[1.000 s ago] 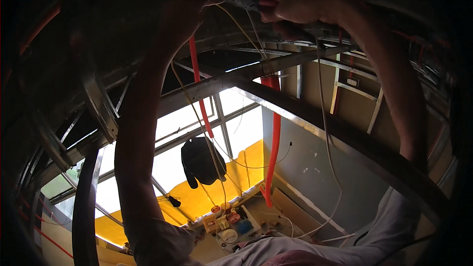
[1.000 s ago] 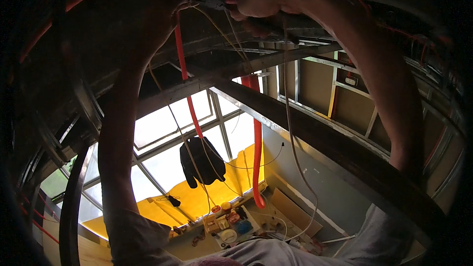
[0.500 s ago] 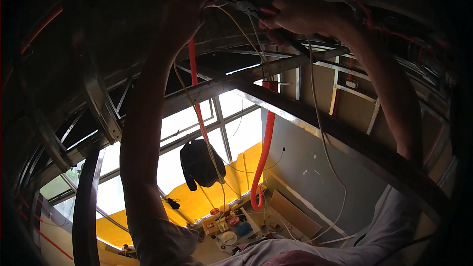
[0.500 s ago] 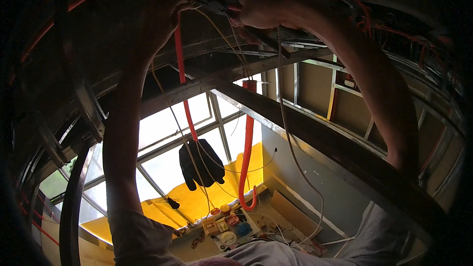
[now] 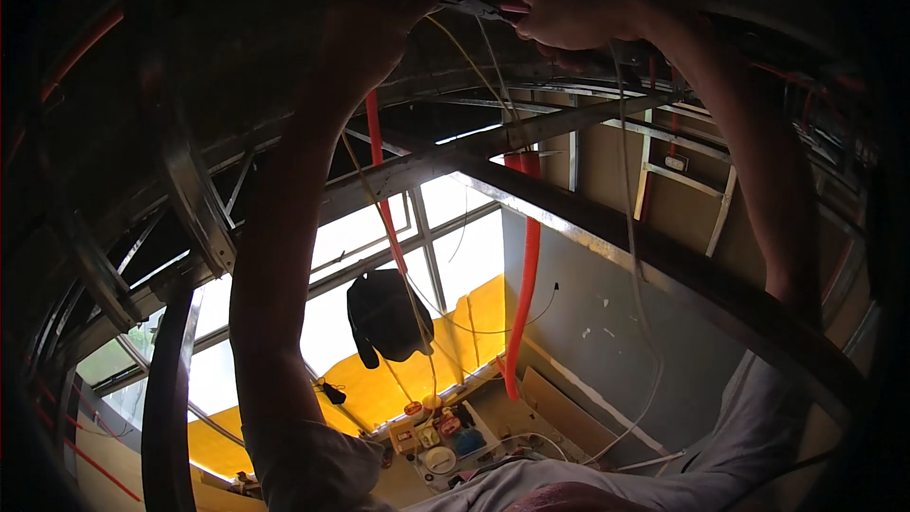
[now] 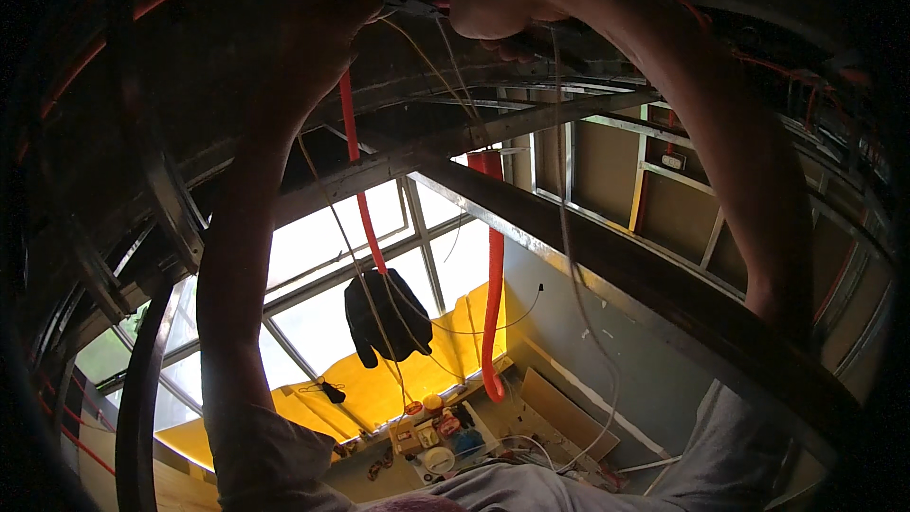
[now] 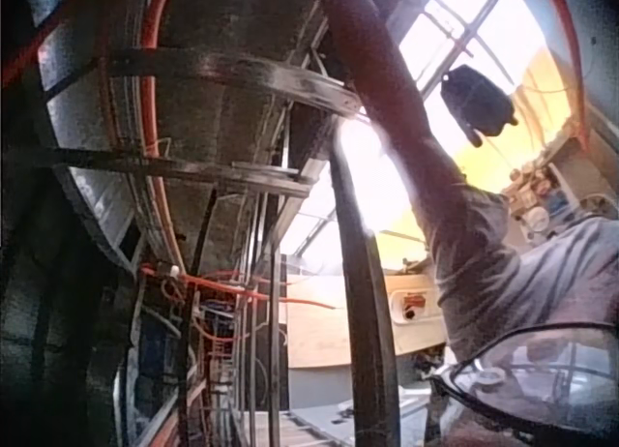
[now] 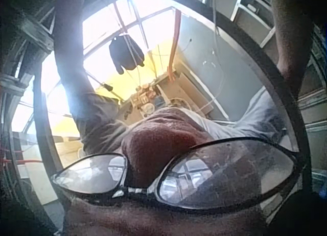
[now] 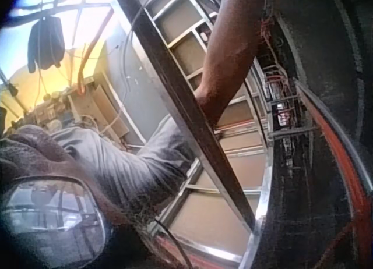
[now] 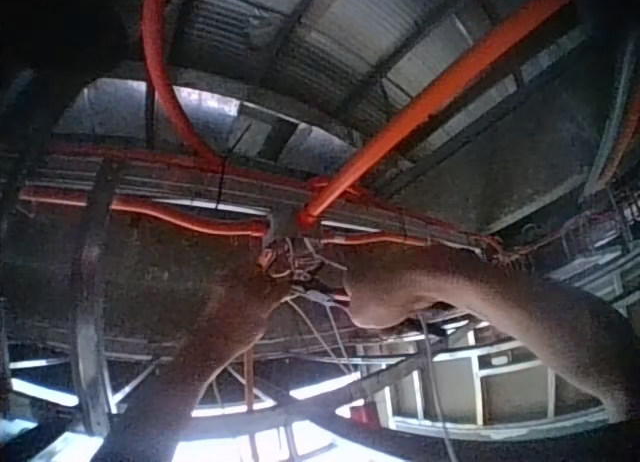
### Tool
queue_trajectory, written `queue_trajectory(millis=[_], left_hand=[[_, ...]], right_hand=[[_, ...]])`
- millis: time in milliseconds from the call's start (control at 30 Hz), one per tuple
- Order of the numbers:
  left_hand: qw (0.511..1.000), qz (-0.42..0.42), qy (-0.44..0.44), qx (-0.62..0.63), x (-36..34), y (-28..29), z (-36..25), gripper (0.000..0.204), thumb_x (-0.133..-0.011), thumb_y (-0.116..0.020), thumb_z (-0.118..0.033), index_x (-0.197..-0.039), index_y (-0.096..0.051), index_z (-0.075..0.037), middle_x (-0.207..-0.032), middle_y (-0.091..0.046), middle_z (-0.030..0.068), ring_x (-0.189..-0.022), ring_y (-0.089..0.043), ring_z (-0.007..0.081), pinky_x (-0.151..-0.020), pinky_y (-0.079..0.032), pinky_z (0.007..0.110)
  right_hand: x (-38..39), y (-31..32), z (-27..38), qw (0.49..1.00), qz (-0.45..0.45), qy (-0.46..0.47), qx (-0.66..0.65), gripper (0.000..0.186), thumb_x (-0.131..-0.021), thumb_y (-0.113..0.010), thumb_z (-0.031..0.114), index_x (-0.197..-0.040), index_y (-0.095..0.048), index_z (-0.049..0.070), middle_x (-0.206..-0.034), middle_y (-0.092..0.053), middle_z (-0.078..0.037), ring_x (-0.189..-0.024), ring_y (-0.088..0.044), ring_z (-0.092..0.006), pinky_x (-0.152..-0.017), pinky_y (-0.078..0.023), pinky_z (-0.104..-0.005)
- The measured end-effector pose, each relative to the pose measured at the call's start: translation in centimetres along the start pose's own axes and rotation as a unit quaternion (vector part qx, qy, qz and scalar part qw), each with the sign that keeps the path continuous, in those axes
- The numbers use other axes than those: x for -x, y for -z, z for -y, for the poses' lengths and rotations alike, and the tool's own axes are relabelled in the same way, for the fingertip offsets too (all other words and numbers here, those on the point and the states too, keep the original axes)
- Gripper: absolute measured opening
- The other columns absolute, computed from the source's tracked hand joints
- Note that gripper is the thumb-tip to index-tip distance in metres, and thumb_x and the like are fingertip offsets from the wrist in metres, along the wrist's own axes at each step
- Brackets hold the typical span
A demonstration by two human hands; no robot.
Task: The person pulls and arranges red and yellow cables through a metal ceiling frame. They use a pair of pliers to cut and manipulate the wires while working from below the structure.
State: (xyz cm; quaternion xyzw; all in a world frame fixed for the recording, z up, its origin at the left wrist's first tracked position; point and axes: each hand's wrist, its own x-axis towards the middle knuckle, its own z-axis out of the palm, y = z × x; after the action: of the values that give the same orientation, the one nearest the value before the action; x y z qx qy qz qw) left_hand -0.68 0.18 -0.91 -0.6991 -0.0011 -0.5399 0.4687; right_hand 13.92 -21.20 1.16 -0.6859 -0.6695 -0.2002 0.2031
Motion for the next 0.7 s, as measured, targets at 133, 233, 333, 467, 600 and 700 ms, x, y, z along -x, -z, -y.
queue_trajectory(millis=[133, 233, 333, 467, 600, 700], left_hand=[[1.000, -0.013, 0.015, -0.001, -0.3, 0.3, -0.2, 0.036, -0.081, -0.065, -0.002, -0.111, -0.070, -0.019, -0.089, -0.067, 0.0082, -0.084, -0.068, 0.0252, -0.072, -0.057, 0.038], [0.997, 0.000, 0.060, 0.046, -0.7, 1.6, -0.2, 0.025, -0.084, -0.065, -0.007, -0.109, -0.068, -0.012, -0.094, -0.068, 0.0119, -0.087, -0.068, 0.0278, -0.075, -0.056, 0.039], [0.990, -0.001, 0.103, 0.101, -1.0, 2.0, 0.5, 0.020, -0.088, -0.065, -0.011, -0.108, -0.067, -0.007, -0.097, -0.069, 0.0140, -0.088, -0.068, 0.0297, -0.075, -0.055, 0.040], [0.954, -0.031, 0.180, 0.236, -0.5, 0.8, 1.8, 0.019, -0.092, -0.062, -0.014, -0.109, -0.068, -0.008, -0.095, -0.072, 0.0138, -0.087, -0.070, 0.0274, -0.076, -0.055, 0.037], [0.927, -0.053, 0.221, 0.298, -0.4, 0.9, 2.6, 0.018, -0.093, -0.062, -0.016, -0.108, -0.069, -0.008, -0.094, -0.073, 0.0113, -0.090, -0.072, 0.0223, -0.079, -0.054, 0.033], [0.924, -0.053, 0.243, 0.291, -0.6, 0.3, 3.4, 0.017, -0.094, -0.062, -0.015, -0.106, -0.070, -0.007, -0.092, -0.074, 0.0082, -0.090, -0.072, 0.0173, -0.079, -0.054, 0.030]], right_hand=[[-1.2, -1.9, -2.3, 0.997, 0.029, -0.027, -0.059, 0.029, -0.099, -0.056, 0.026, -0.097, -0.062, -0.002, -0.074, -0.065, -0.007, -0.068, -0.065, -0.0146, -0.060, -0.048, -0.0323], [0.2, -4.0, -1.9, 0.995, -0.038, -0.040, -0.083, 0.032, -0.099, -0.058, 0.033, -0.100, -0.066, 0.002, -0.081, -0.066, -0.007, -0.078, -0.064, -0.0154, -0.071, -0.050, -0.0356], [-1.6, -7.7, -2.5, 0.919, -0.011, 0.005, -0.395, 0.031, -0.102, -0.051, 0.034, -0.103, -0.065, 0.006, -0.088, -0.068, -0.006, -0.084, -0.065, -0.0155, -0.077, -0.050, -0.0368], [-1.7, -9.5, 0.7, 0.901, 0.004, -0.023, -0.434, 0.032, -0.105, -0.042, 0.032, -0.106, -0.063, 0.007, -0.093, -0.070, -0.007, -0.093, -0.066, -0.0149, -0.082, -0.050, -0.0355], [-2.0, -11.7, 2.6, 0.839, -0.021, -0.019, -0.544, 0.031, -0.106, -0.039, 0.029, -0.107, -0.061, 0.006, -0.098, -0.070, -0.008, -0.095, -0.067, -0.0172, -0.086, -0.051, -0.0382], [-2.6, -12.8, 2.5, 0.809, -0.028, -0.011, -0.588, 0.021, -0.105, -0.045, 0.024, -0.109, -0.058, 0.007, -0.099, -0.069, -0.007, -0.089, -0.069, -0.0155, -0.077, -0.058, -0.0359]])
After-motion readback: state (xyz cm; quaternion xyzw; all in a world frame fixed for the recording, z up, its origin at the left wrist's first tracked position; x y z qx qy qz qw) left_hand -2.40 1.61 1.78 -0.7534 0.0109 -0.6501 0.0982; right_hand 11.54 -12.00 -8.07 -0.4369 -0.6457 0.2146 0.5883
